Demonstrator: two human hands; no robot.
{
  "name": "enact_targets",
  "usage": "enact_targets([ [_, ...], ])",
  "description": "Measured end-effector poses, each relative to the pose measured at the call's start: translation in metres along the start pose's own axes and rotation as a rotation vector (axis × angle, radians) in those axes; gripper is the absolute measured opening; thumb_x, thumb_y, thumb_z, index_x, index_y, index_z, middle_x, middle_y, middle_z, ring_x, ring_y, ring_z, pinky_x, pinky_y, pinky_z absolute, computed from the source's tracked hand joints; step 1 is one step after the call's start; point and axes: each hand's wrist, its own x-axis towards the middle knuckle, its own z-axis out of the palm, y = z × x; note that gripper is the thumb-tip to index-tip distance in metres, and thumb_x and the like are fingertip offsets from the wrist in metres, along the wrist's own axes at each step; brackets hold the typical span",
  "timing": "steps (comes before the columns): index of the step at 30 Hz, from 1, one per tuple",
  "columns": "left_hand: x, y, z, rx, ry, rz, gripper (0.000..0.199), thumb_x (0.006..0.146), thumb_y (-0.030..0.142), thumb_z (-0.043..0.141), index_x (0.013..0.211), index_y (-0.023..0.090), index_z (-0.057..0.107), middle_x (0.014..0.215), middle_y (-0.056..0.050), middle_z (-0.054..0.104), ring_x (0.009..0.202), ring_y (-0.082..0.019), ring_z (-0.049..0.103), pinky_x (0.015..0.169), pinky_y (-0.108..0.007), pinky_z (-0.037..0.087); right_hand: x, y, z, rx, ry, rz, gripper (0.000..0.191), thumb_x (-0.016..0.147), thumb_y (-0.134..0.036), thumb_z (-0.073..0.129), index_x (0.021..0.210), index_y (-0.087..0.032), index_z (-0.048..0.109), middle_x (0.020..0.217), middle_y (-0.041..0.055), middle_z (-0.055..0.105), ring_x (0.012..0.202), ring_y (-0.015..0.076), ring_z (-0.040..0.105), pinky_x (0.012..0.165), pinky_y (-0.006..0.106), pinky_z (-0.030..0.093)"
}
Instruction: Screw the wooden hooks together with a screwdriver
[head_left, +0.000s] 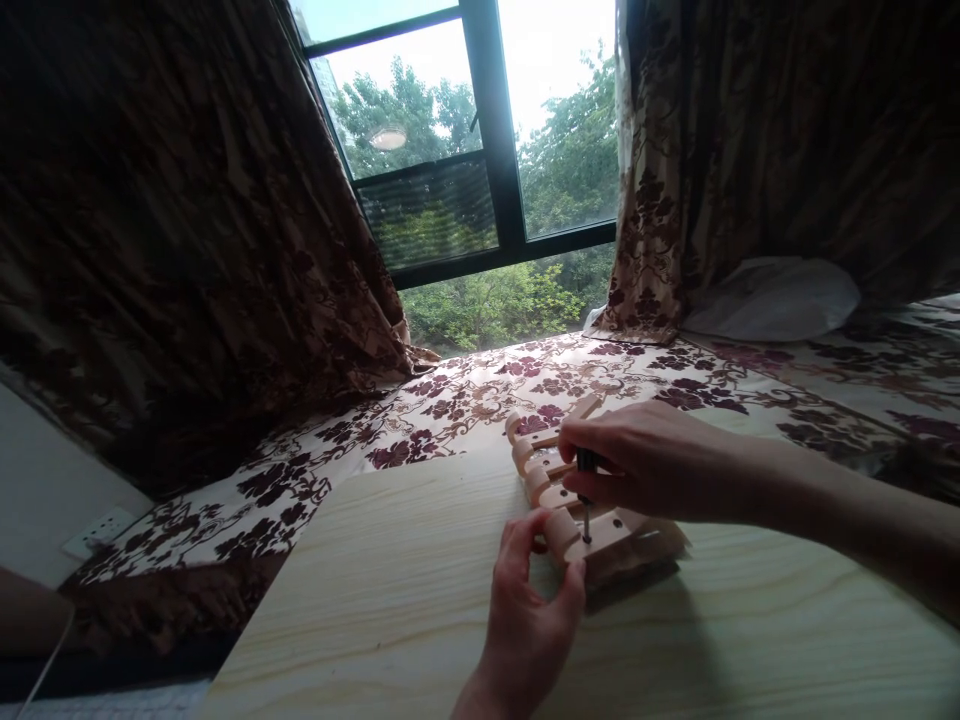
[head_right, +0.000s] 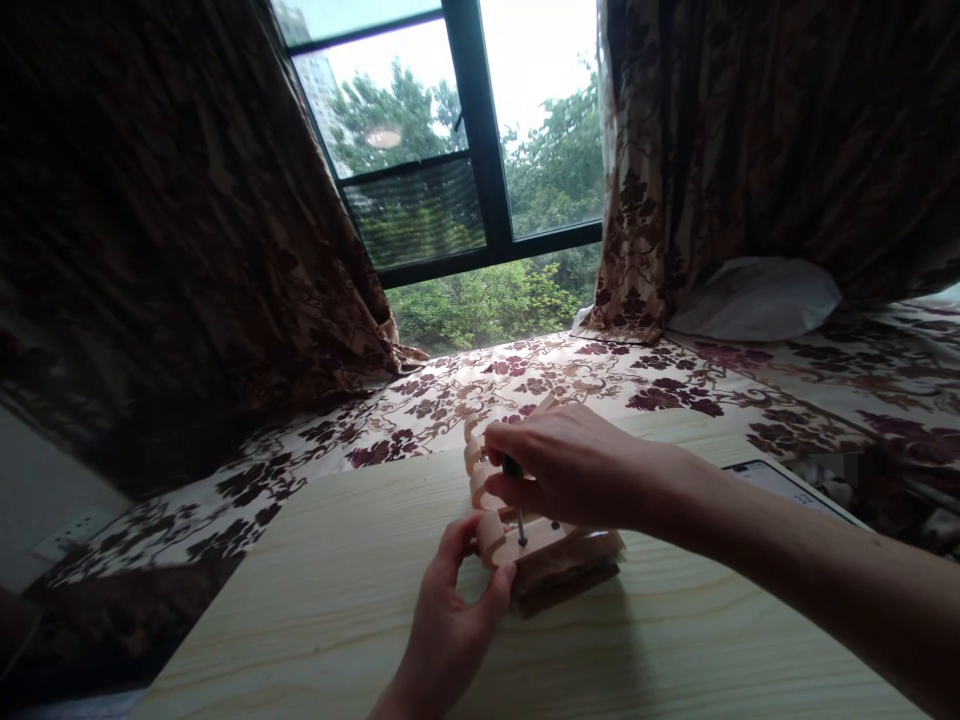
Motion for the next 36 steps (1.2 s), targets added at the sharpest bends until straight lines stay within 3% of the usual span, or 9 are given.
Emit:
enact_targets([
  [4,0.0,0.001,-0.003,0.069,0.054,0.139,0.042,0.08,0.017,0.061,0.119,0.025,0.051,0.11,-0.004,0.061,0.103,-0.02,0.058,0.093,-0.037,0.047,-0.003,0.0,-0.006,0.082,-0.026,-0.079,0.014,0.092,-0.021,0.049,0.083,-0.017,0.058,0.071,0.0015,0.061,0.059,0.0117,0.046,0.056,0.025,0.028],
  [9,0.004,0.007,-0.008,0.244,0.135,0.348,0.037,0.082,0.014,0.061,0.116,0.026,0.051,0.106,-0.003,0.058,0.103,-0.02,0.054,0.092,-0.038,0.046,0.0,0.0,-0.003,0.029,-0.041,0.026,0.02,0.095,-0.027,0.049,0.079,-0.016,0.056,0.067,0.0022,0.06,0.057,0.0121,0.044,0.054,0.026,0.027],
  [12,0.006,0.007,-0.008,0.286,0.174,0.351,0.029,0.083,0.012,0.061,0.107,0.026,0.054,0.1,-0.002,0.059,0.098,-0.019,0.054,0.088,-0.036,0.047,0.001,-0.001,-0.005,0.013,-0.033,0.028,0.018,0.094,-0.027,0.05,0.081,-0.017,0.056,0.068,0.0022,0.06,0.058,0.0125,0.046,0.055,0.026,0.027],
  [18,0.006,0.005,-0.006,0.274,0.18,0.336,0.026,0.083,0.013,0.061,0.106,0.024,0.056,0.097,-0.001,0.06,0.095,-0.019,0.056,0.086,-0.036,0.047,-0.001,-0.002,-0.012,0.08,-0.067,-0.104,0.021,0.092,-0.02,0.049,0.072,-0.018,0.052,0.064,-0.0015,0.054,0.056,0.0102,0.039,0.054,0.025,0.025],
  [24,0.006,0.005,-0.006,0.247,0.176,0.344,0.025,0.084,0.013,0.06,0.107,0.024,0.056,0.096,-0.001,0.06,0.093,-0.018,0.056,0.085,-0.035,0.048,0.002,-0.004,-0.004,-0.035,-0.033,-0.012,0.023,0.092,-0.026,0.051,0.071,-0.018,0.053,0.061,-0.0004,0.054,0.053,0.011,0.038,0.053,0.027,0.019],
  [30,0.005,0.005,-0.006,0.222,0.161,0.339,0.027,0.085,0.014,0.06,0.109,0.024,0.056,0.097,-0.001,0.059,0.094,-0.018,0.056,0.086,-0.035,0.048,0.0,-0.005,-0.003,0.046,-0.027,-0.101,0.016,0.092,-0.021,0.05,0.076,-0.018,0.054,0.067,-0.0007,0.056,0.057,0.0105,0.041,0.054,0.025,0.023],
  [36,0.005,0.006,-0.006,0.21,0.15,0.331,0.025,0.085,0.014,0.06,0.108,0.023,0.056,0.097,-0.001,0.059,0.094,-0.018,0.055,0.086,-0.035,0.048,0.004,-0.003,0.002,-0.055,0.005,0.0,0.019,0.093,-0.027,0.051,0.076,-0.017,0.054,0.063,0.0009,0.058,0.054,0.0115,0.042,0.053,0.027,0.02],
])
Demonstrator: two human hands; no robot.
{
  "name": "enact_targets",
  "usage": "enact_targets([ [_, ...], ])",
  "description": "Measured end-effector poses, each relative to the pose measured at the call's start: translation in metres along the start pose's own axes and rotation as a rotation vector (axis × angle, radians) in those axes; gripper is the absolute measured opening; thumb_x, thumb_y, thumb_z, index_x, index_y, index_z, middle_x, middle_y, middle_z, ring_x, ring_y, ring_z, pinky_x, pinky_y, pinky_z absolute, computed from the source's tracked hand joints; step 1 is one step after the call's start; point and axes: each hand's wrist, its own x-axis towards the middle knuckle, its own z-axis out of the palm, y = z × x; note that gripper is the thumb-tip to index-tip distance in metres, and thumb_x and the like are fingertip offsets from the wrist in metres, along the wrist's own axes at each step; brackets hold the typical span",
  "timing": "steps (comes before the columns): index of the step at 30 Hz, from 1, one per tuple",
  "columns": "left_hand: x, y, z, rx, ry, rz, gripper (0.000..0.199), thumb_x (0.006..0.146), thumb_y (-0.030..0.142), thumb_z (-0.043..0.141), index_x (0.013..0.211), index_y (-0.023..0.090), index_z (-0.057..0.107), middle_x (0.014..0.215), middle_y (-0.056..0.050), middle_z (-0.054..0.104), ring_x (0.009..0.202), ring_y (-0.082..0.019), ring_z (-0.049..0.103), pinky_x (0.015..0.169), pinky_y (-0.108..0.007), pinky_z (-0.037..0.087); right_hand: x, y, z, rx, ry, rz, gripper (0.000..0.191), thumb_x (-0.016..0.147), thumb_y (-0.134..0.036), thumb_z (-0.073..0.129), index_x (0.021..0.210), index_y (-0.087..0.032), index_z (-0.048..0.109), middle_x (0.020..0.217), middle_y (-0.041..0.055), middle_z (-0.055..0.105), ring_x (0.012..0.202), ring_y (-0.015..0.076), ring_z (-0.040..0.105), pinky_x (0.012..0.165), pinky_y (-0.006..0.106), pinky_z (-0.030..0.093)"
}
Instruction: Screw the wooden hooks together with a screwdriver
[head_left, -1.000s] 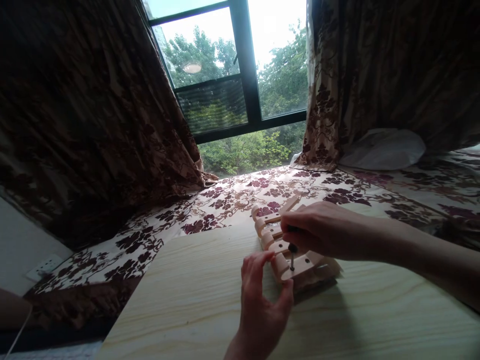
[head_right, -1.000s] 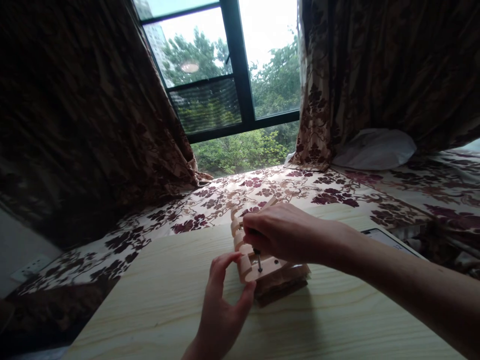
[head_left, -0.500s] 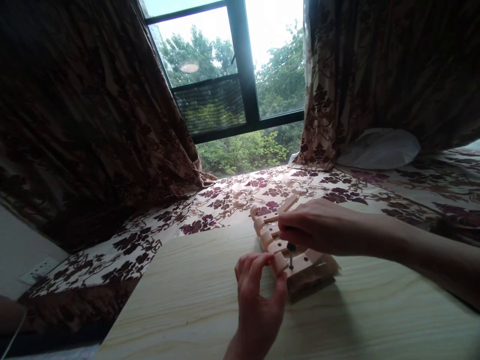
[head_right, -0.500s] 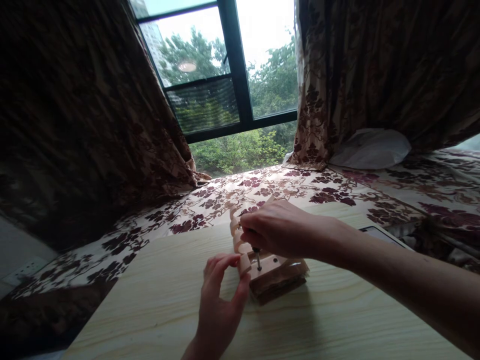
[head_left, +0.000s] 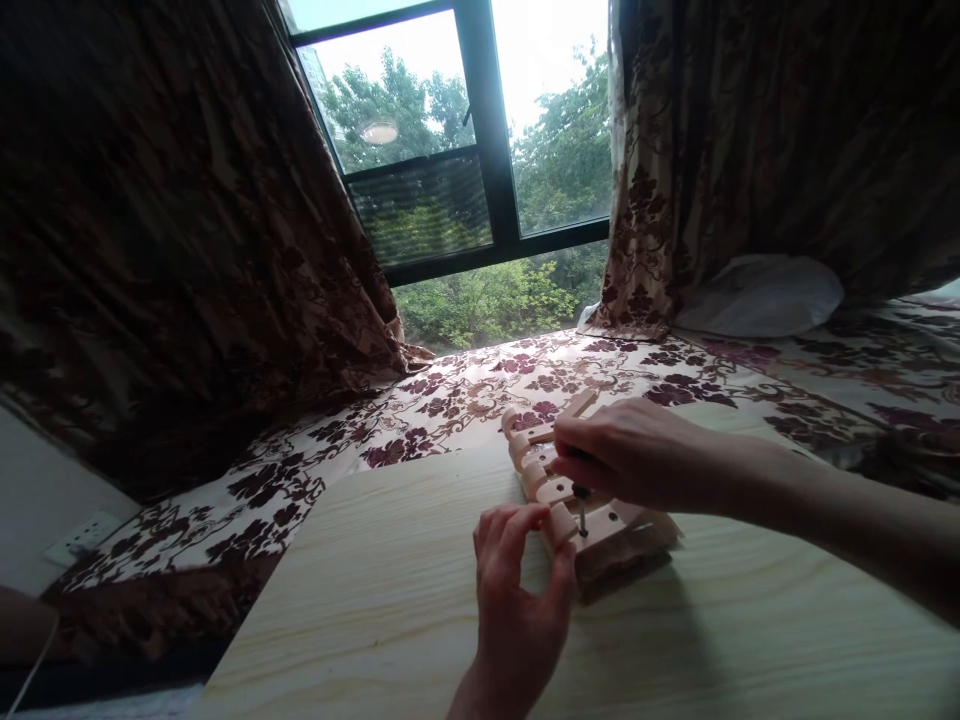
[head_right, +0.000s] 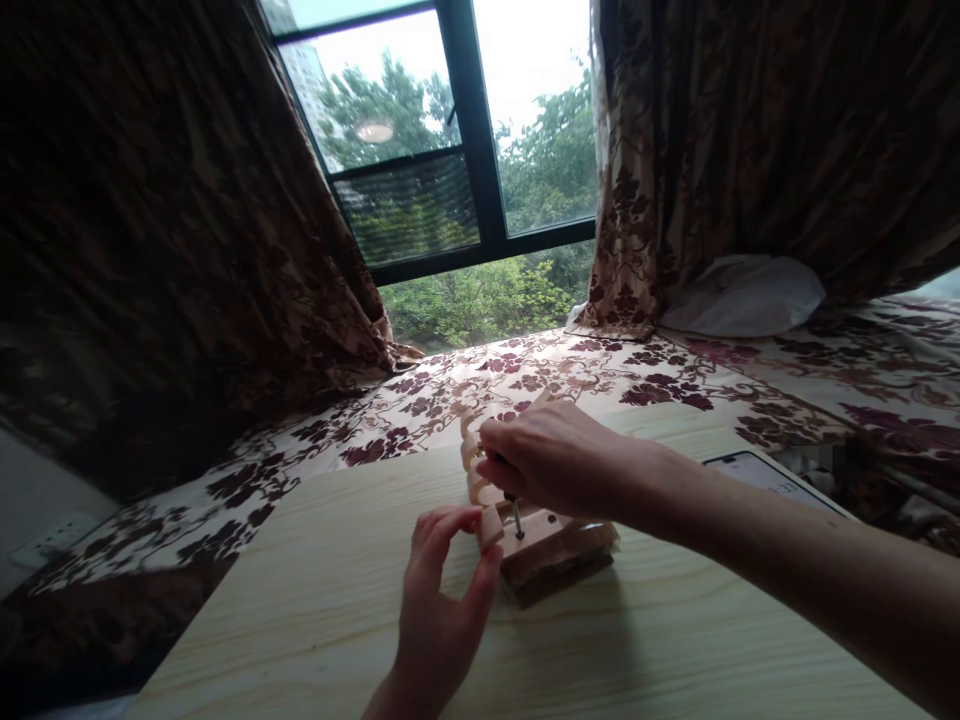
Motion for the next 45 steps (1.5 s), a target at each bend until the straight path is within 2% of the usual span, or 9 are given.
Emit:
enact_targets([
  [3,-0.001,0.0,0.0,-0.005,0.002,-0.003,0.026,0.085,0.014,0.06,0.109,0.023,0.056,0.097,-0.001,0.059,0.094,-0.018,0.055,0.087,-0.035,0.047,-0.001,0.0,-0.002,0.013,0.0,-0.024,0.016,0.092,-0.027,0.052,0.079,-0.018,0.056,0.065,0.0003,0.059,0.055,0.0116,0.043,0.053,0.027,0.021],
  [7,-0.002,-0.001,0.0,-0.015,-0.002,-0.011,0.026,0.085,0.014,0.06,0.109,0.024,0.056,0.097,-0.001,0.059,0.095,-0.018,0.055,0.087,-0.035,0.047,-0.004,0.003,-0.003,0.09,0.001,-0.09,0.021,0.092,-0.023,0.049,0.072,-0.019,0.053,0.063,-0.0004,0.056,0.055,0.0107,0.042,0.054,0.026,0.023],
  [14,0.0,0.0,0.0,-0.014,0.001,-0.011,0.025,0.086,0.014,0.059,0.109,0.023,0.056,0.097,-0.001,0.059,0.094,-0.017,0.055,0.086,-0.033,0.048,-0.001,0.004,0.003,0.017,0.042,-0.003,0.024,0.093,-0.028,0.048,0.072,-0.018,0.052,0.061,0.0011,0.058,0.052,0.0112,0.042,0.052,0.028,0.02],
  [21,-0.001,0.001,0.001,-0.021,0.003,-0.018,0.026,0.085,0.014,0.06,0.109,0.024,0.056,0.096,0.0,0.059,0.094,-0.017,0.056,0.086,-0.033,0.048,-0.005,-0.001,-0.006,0.142,-0.046,-0.126,0.018,0.091,-0.02,0.048,0.074,-0.018,0.051,0.07,-0.0003,0.058,0.059,0.0106,0.042,0.054,0.025,0.025],
  [26,-0.001,0.0,0.001,-0.023,0.0,-0.024,0.025,0.085,0.015,0.06,0.108,0.024,0.056,0.096,-0.001,0.06,0.093,-0.018,0.056,0.085,-0.034,0.049,-0.001,0.002,-0.001,0.044,-0.046,0.003,0.017,0.092,-0.024,0.05,0.077,-0.017,0.055,0.065,0.0012,0.059,0.057,0.0123,0.045,0.054,0.027,0.024],
  [30,-0.001,0.0,0.001,-0.017,-0.001,-0.029,0.026,0.085,0.015,0.06,0.109,0.024,0.057,0.096,-0.002,0.06,0.093,-0.018,0.057,0.085,-0.036,0.05,0.0,-0.001,-0.005,0.095,-0.024,0.007,0.011,0.091,-0.026,0.052,0.088,-0.018,0.06,0.07,0.0017,0.062,0.059,0.0128,0.049,0.056,0.027,0.028],
  [37,0.001,0.003,-0.002,0.001,-0.015,-0.03,0.023,0.085,0.015,0.059,0.107,0.024,0.057,0.095,-0.001,0.061,0.093,-0.017,0.057,0.084,-0.034,0.05,-0.004,0.0,-0.001,0.341,-0.003,0.059,0.022,0.092,-0.027,0.052,0.074,-0.017,0.06,0.063,-0.0004,0.056,0.057,0.0105,0.043,0.055,0.025,0.03],
  [41,0.001,0.002,-0.003,0.004,-0.034,-0.026,0.024,0.086,0.015,0.058,0.108,0.024,0.056,0.098,-0.001,0.06,0.097,-0.016,0.056,0.086,-0.032,0.049,-0.006,0.007,0.009,0.35,0.1,0.134,0.028,0.093,-0.031,0.054,0.069,-0.017,0.056,0.061,-0.0019,0.053,0.056,0.0097,0.042,0.054,0.025,0.029],
  [45,0.001,0.003,-0.003,0.014,-0.047,-0.043,0.024,0.087,0.015,0.059,0.11,0.024,0.055,0.101,-0.001,0.06,0.098,-0.016,0.056,0.087,-0.03,0.049,-0.008,0.008,0.009,0.358,0.127,0.157,0.024,0.09,-0.032,0.058,0.072,-0.017,0.059,0.061,-0.0033,0.053,0.055,0.0091,0.043,0.053,0.023,0.03],
])
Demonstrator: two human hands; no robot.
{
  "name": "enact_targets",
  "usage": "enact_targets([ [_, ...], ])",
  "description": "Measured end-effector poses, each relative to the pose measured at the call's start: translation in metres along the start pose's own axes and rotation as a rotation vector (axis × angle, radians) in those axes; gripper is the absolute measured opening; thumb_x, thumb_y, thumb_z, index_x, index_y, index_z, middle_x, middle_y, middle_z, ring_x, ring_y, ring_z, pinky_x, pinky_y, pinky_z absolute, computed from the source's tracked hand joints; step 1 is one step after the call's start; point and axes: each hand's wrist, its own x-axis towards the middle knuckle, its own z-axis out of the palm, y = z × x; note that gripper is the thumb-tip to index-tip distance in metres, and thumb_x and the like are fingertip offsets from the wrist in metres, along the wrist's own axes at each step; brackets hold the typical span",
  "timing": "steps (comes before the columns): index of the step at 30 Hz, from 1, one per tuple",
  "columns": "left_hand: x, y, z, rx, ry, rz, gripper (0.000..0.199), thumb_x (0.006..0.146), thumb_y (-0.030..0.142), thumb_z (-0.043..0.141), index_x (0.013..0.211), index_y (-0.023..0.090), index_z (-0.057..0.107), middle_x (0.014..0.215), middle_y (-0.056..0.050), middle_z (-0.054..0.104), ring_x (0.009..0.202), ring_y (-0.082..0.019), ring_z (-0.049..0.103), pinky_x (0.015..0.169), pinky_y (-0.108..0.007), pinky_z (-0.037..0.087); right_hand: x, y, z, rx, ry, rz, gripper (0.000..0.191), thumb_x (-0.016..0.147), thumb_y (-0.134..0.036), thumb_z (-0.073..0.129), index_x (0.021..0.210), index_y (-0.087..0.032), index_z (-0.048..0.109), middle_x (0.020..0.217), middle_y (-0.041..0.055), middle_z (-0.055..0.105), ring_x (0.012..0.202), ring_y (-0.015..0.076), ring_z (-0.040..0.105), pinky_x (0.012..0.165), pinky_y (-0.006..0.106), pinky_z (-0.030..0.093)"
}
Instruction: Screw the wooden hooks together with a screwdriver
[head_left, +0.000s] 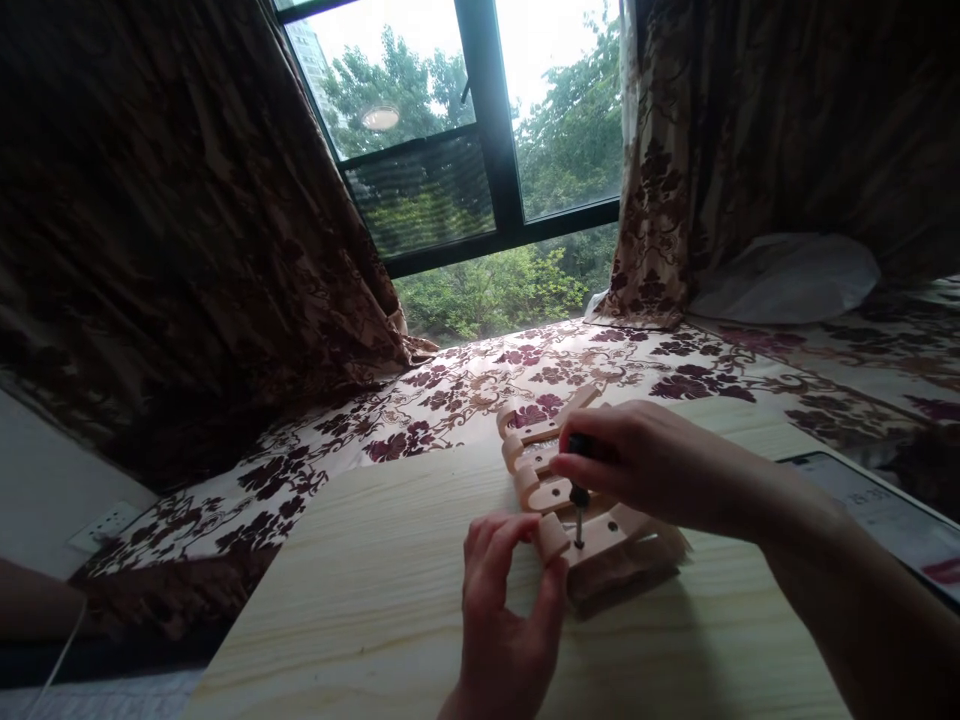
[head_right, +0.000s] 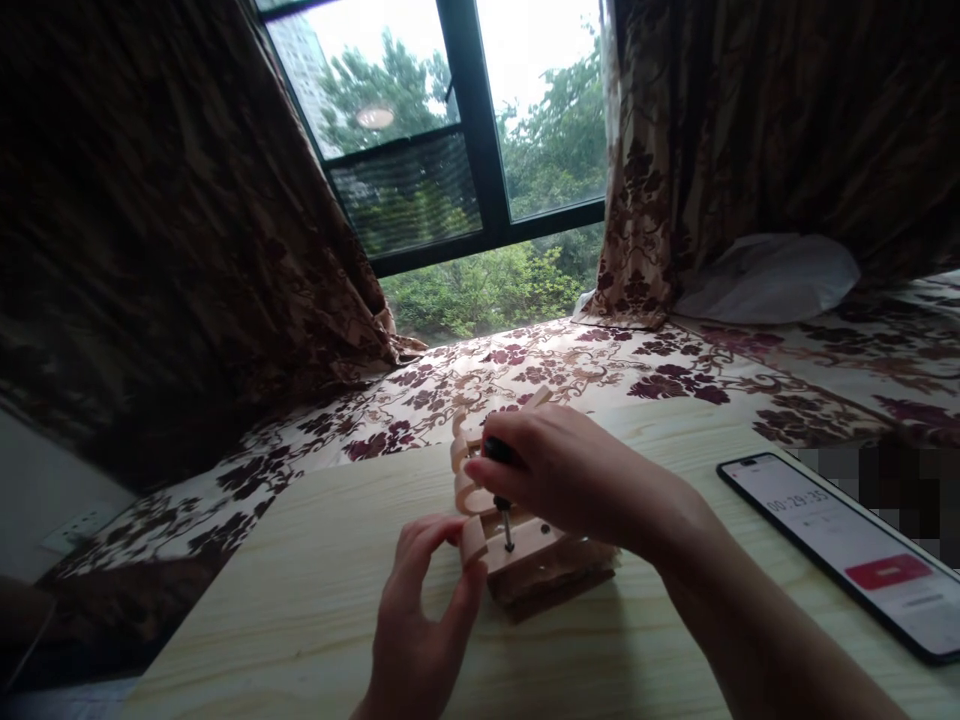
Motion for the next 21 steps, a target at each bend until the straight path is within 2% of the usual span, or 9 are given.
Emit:
enact_targets([
  [4,0.0001,0.0018,-0.0006,0.006,-0.006,0.011,0.023,0.088,0.017,0.058,0.111,0.024,0.056,0.1,-0.002,0.06,0.097,-0.015,0.057,0.086,-0.029,0.049,-0.002,-0.0026,-0.0058,0.178,-0.071,-0.078,0.006,0.087,-0.019,0.059,0.085,-0.02,0.064,0.066,-0.0059,0.056,0.057,0.0067,0.047,0.055,0.019,0.034],
  [7,0.0007,0.0022,-0.0011,0.003,-0.001,0.009,0.022,0.088,0.017,0.058,0.109,0.024,0.056,0.099,-0.002,0.06,0.097,-0.016,0.057,0.086,-0.029,0.05,-0.0012,-0.0008,-0.0052,0.217,-0.083,-0.131,0.012,0.09,-0.018,0.055,0.081,-0.018,0.064,0.065,-0.0051,0.056,0.057,0.0064,0.046,0.054,0.018,0.035],
  [10,0.0014,0.0016,-0.0013,0.0,-0.005,0.008,0.022,0.089,0.017,0.058,0.11,0.024,0.056,0.098,-0.002,0.06,0.097,-0.016,0.058,0.086,-0.03,0.05,0.0012,0.0019,-0.0009,0.16,0.009,-0.094,0.017,0.091,-0.025,0.058,0.077,-0.017,0.063,0.059,-0.0053,0.05,0.053,0.0067,0.041,0.051,0.019,0.031],
  [13,0.0018,0.0016,-0.0012,0.004,-0.008,0.009,0.022,0.089,0.017,0.058,0.109,0.024,0.056,0.098,-0.002,0.06,0.096,-0.016,0.058,0.085,-0.03,0.05,0.0016,0.0003,0.0011,0.108,0.06,-0.058,0.018,0.088,-0.025,0.061,0.072,-0.017,0.062,0.057,-0.006,0.048,0.052,0.0063,0.039,0.05,0.02,0.029],
  [18,0.0013,0.0025,-0.0008,-0.001,-0.002,0.005,0.021,0.089,0.017,0.058,0.108,0.024,0.056,0.098,-0.002,0.061,0.096,-0.016,0.058,0.085,-0.029,0.05,-0.0009,-0.0049,-0.0011,0.18,-0.065,-0.087,0.009,0.084,-0.016,0.058,0.08,-0.019,0.066,0.061,-0.0059,0.054,0.054,0.0059,0.043,0.052,0.019,0.032],
  [21,0.001,0.0021,-0.001,-0.006,-0.004,-0.002,0.02,0.088,0.018,0.058,0.107,0.024,0.057,0.099,-0.002,0.06,0.097,-0.016,0.057,0.086,-0.029,0.049,0.0012,-0.0018,0.0012,0.212,-0.055,-0.098,0.015,0.088,-0.022,0.057,0.077,-0.017,0.064,0.06,-0.0054,0.052,0.054,0.0062,0.042,0.052,0.019,0.032],
])
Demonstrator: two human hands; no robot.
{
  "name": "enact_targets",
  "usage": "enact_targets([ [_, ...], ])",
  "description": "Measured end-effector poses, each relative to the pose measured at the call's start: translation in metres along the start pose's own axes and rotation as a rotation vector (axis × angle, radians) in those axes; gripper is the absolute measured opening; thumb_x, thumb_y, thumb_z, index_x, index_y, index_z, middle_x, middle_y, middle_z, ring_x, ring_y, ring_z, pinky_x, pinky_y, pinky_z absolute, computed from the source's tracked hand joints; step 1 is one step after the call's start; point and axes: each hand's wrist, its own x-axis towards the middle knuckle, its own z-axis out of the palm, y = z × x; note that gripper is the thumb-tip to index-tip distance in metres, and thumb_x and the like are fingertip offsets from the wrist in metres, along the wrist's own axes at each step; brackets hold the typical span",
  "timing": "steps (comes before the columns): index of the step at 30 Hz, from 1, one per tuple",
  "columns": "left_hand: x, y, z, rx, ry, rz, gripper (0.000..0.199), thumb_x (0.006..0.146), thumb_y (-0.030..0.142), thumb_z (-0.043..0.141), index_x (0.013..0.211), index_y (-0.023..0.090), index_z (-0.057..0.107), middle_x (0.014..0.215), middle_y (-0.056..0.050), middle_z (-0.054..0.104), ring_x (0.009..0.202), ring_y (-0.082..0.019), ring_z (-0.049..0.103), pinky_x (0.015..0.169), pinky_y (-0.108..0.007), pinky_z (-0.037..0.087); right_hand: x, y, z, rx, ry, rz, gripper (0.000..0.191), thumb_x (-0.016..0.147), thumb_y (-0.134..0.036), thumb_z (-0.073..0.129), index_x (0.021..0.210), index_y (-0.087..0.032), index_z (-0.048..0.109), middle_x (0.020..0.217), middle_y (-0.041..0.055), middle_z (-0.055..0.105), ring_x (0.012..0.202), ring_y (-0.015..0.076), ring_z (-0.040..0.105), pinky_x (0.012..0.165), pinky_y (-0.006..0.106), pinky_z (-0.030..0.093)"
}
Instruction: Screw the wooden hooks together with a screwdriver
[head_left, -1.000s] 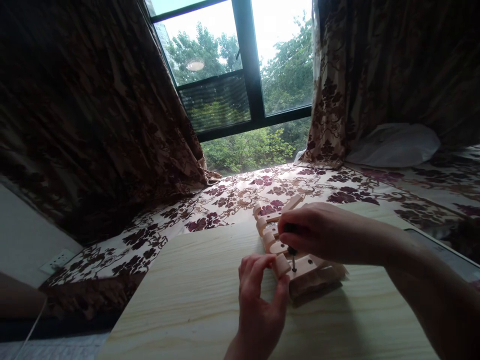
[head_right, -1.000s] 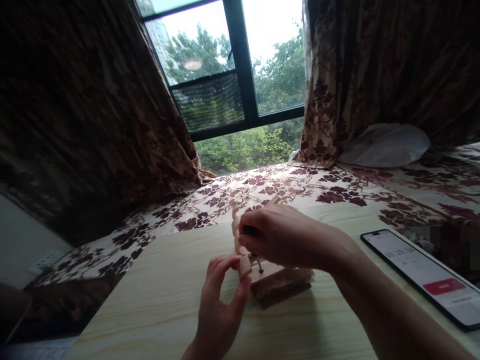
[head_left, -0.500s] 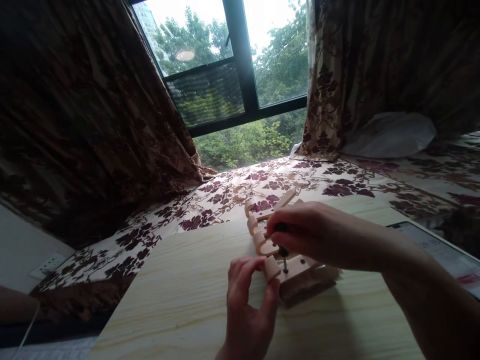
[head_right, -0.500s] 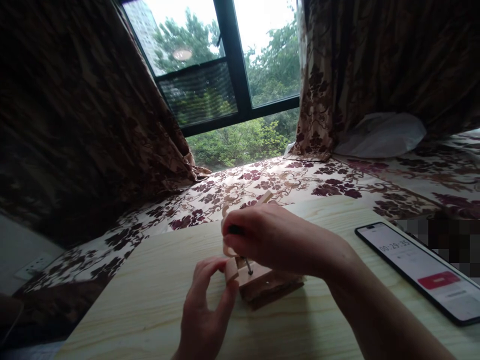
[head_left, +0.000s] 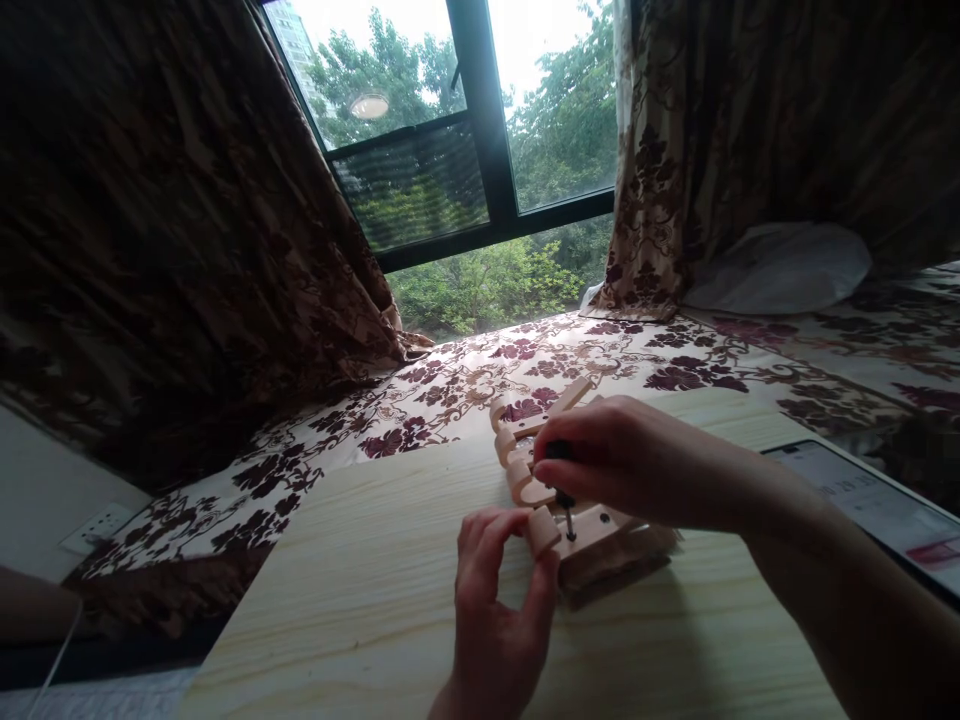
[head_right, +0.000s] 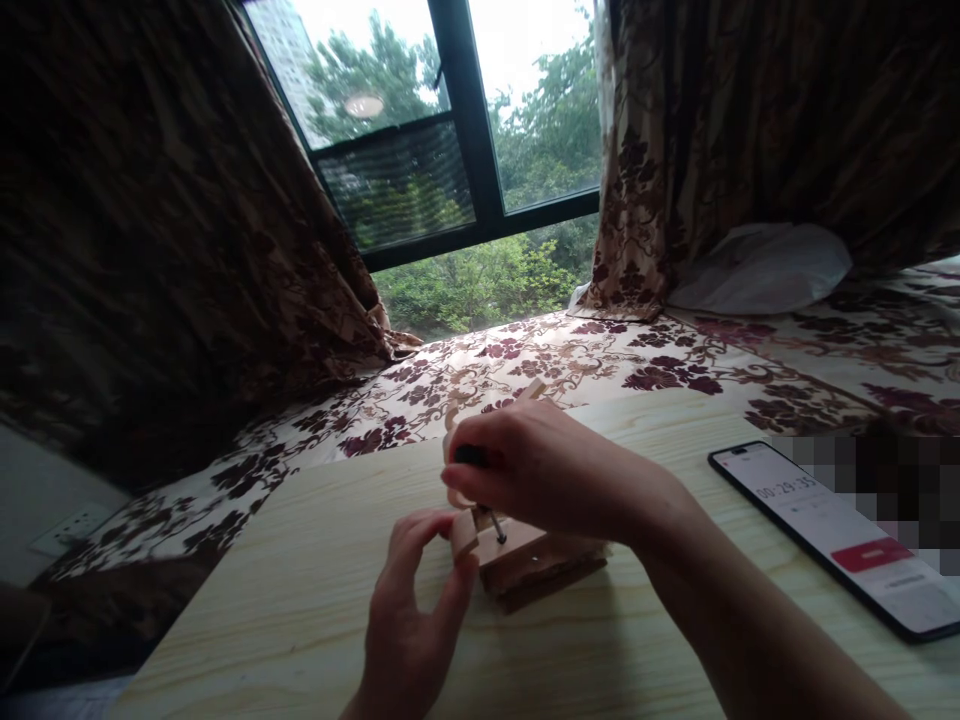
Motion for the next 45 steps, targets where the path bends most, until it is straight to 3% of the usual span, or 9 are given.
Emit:
enact_targets([
  [4,0.0,-0.001,0.0,0.004,-0.003,-0.002,0.02,0.089,0.017,0.058,0.108,0.024,0.057,0.099,-0.002,0.06,0.097,-0.016,0.057,0.086,-0.029,0.049,0.003,0.005,0.002,-0.135,0.119,0.068,0.023,0.088,-0.029,0.06,0.069,-0.016,0.06,0.056,-0.005,0.047,0.052,0.0071,0.038,0.05,0.021,0.028],
  [8,0.0,0.0,0.0,0.005,0.004,-0.003,0.02,0.089,0.017,0.059,0.107,0.024,0.057,0.098,-0.002,0.06,0.095,-0.016,0.058,0.084,-0.029,0.049,0.001,0.003,0.0,-0.061,0.04,0.034,0.012,0.088,-0.023,0.058,0.082,-0.018,0.067,0.06,-0.005,0.053,0.054,0.0071,0.043,0.051,0.019,0.031],
  [11,0.001,0.001,0.0,0.002,0.005,-0.003,0.019,0.088,0.017,0.058,0.106,0.024,0.057,0.097,-0.002,0.061,0.095,-0.016,0.058,0.085,-0.029,0.049,0.0,0.004,0.0,0.006,0.009,-0.03,0.017,0.091,-0.023,0.054,0.081,-0.017,0.066,0.063,-0.0038,0.055,0.055,0.007,0.045,0.053,0.019,0.033],
  [17,0.002,0.001,0.0,0.001,0.007,0.006,0.02,0.088,0.017,0.058,0.107,0.024,0.056,0.098,-0.001,0.061,0.096,-0.015,0.058,0.085,-0.027,0.049,0.003,0.009,0.001,-0.185,0.162,0.058,0.023,0.09,-0.032,0.059,0.075,-0.016,0.064,0.059,-0.0039,0.053,0.052,0.0074,0.042,0.052,0.022,0.028],
  [24,0.001,0.001,0.0,-0.003,-0.001,0.0,0.019,0.089,0.017,0.058,0.107,0.024,0.057,0.098,-0.001,0.06,0.096,-0.015,0.057,0.086,-0.028,0.049,0.0,0.005,-0.003,-0.019,-0.022,-0.061,0.017,0.092,-0.023,0.053,0.084,-0.019,0.067,0.066,-0.0051,0.058,0.058,0.0066,0.047,0.055,0.019,0.033],
  [31,0.0,-0.001,0.001,0.002,0.003,0.0,0.019,0.089,0.018,0.058,0.107,0.024,0.056,0.098,-0.001,0.06,0.097,-0.014,0.057,0.086,-0.026,0.047,0.003,0.008,0.0,-0.246,0.146,0.069,0.027,0.093,-0.033,0.056,0.075,-0.015,0.065,0.061,-0.0022,0.055,0.055,0.0085,0.043,0.054,0.024,0.028],
  [37,0.0,0.0,0.0,-0.004,-0.01,-0.002,0.019,0.089,0.018,0.058,0.108,0.023,0.057,0.099,-0.001,0.059,0.097,-0.014,0.056,0.087,-0.025,0.047,0.0,-0.001,-0.001,-0.049,-0.032,-0.104,0.019,0.094,-0.027,0.054,0.082,-0.018,0.066,0.066,-0.0038,0.057,0.06,0.0071,0.047,0.057,0.021,0.031],
  [43,0.0,-0.001,0.0,-0.011,-0.001,0.011,0.019,0.089,0.017,0.058,0.107,0.023,0.056,0.099,0.0,0.059,0.097,-0.013,0.056,0.088,-0.024,0.046,0.006,0.007,0.005,-0.198,0.145,0.009,0.032,0.092,-0.034,0.057,0.066,-0.015,0.057,0.057,-0.0041,0.048,0.053,0.0072,0.037,0.053,0.024,0.025],
  [45,0.0,-0.001,0.0,-0.011,0.001,0.007,0.019,0.089,0.017,0.058,0.107,0.023,0.056,0.099,0.0,0.059,0.097,-0.013,0.056,0.087,-0.024,0.046,0.005,0.007,0.003,-0.205,0.148,0.028,0.032,0.093,-0.034,0.057,0.066,-0.016,0.056,0.057,-0.0044,0.047,0.053,0.0073,0.037,0.052,0.024,0.025],
])
